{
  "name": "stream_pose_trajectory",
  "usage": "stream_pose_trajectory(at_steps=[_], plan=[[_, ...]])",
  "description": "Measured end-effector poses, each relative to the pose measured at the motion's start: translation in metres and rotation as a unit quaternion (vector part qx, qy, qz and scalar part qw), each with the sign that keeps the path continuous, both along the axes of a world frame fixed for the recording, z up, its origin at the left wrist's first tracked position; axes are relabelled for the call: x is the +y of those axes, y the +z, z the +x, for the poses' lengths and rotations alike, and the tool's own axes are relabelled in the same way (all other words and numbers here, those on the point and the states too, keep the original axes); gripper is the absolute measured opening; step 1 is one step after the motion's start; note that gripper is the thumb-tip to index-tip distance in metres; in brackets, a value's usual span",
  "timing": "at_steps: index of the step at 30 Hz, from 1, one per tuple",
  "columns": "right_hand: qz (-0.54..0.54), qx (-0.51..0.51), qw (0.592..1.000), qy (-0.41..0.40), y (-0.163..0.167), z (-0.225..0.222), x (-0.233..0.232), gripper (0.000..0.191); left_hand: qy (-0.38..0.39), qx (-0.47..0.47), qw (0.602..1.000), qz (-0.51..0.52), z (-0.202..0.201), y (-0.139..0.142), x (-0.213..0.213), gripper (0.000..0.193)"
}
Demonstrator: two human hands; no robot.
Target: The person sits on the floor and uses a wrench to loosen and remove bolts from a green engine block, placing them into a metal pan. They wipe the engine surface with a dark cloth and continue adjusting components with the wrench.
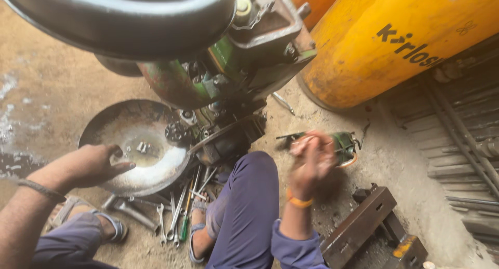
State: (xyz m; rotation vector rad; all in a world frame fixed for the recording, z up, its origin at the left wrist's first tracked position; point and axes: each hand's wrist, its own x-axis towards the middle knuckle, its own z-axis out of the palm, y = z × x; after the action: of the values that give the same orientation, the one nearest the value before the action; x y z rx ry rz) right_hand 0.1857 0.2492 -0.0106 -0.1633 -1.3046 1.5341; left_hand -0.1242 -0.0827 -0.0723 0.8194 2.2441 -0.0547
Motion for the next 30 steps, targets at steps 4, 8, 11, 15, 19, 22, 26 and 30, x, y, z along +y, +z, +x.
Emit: stream_pose_trajectory(at_steps=[4,8,11,15,19,22,26,30], plan=[[0.335,0.006,0.934,0.123,0.028,-0.068,-0.072,0.016,0.000,-0.009,1.000,0.015,-0.010,-0.031,-0.001,0.076],[0.212,-0.314,0.865,0.328,-0.014,-0.160,-0.117,0.020,0.012,-0.023,0.999,-0.019,-0.016,-0.069,-0.007,0.074],[0.365,-0.450,0.787,0.211,-0.062,-0.187,-0.127,0.031,-0.065,-0.030,0.991,-0.110,-0.022,-0.095,-0.007,0.068],[0.343,-0.530,0.741,0.228,-0.103,-0.176,-0.134,0.030,-0.019,0.076,0.993,-0.086,-0.041,-0.109,0.007,0.050],[0.340,-0.603,0.676,0.253,-0.110,-0.162,-0.138,0.029,0.027,0.197,0.980,-0.017,-0.066,-0.101,0.046,0.042],[0.424,-0.631,0.592,0.269,-0.108,-0.162,-0.138,0.032,0.094,0.102,0.973,0.185,-0.067,-0.102,0.081,0.039],[0.431,-0.654,0.561,0.268,-0.111,-0.166,-0.138,0.032,0.151,0.071,0.955,0.246,-0.042,-0.138,0.107,0.046],[0.414,-0.654,0.579,0.255,-0.113,-0.175,-0.136,0.034,0.149,0.006,0.976,0.157,-0.030,-0.207,0.095,0.039]])
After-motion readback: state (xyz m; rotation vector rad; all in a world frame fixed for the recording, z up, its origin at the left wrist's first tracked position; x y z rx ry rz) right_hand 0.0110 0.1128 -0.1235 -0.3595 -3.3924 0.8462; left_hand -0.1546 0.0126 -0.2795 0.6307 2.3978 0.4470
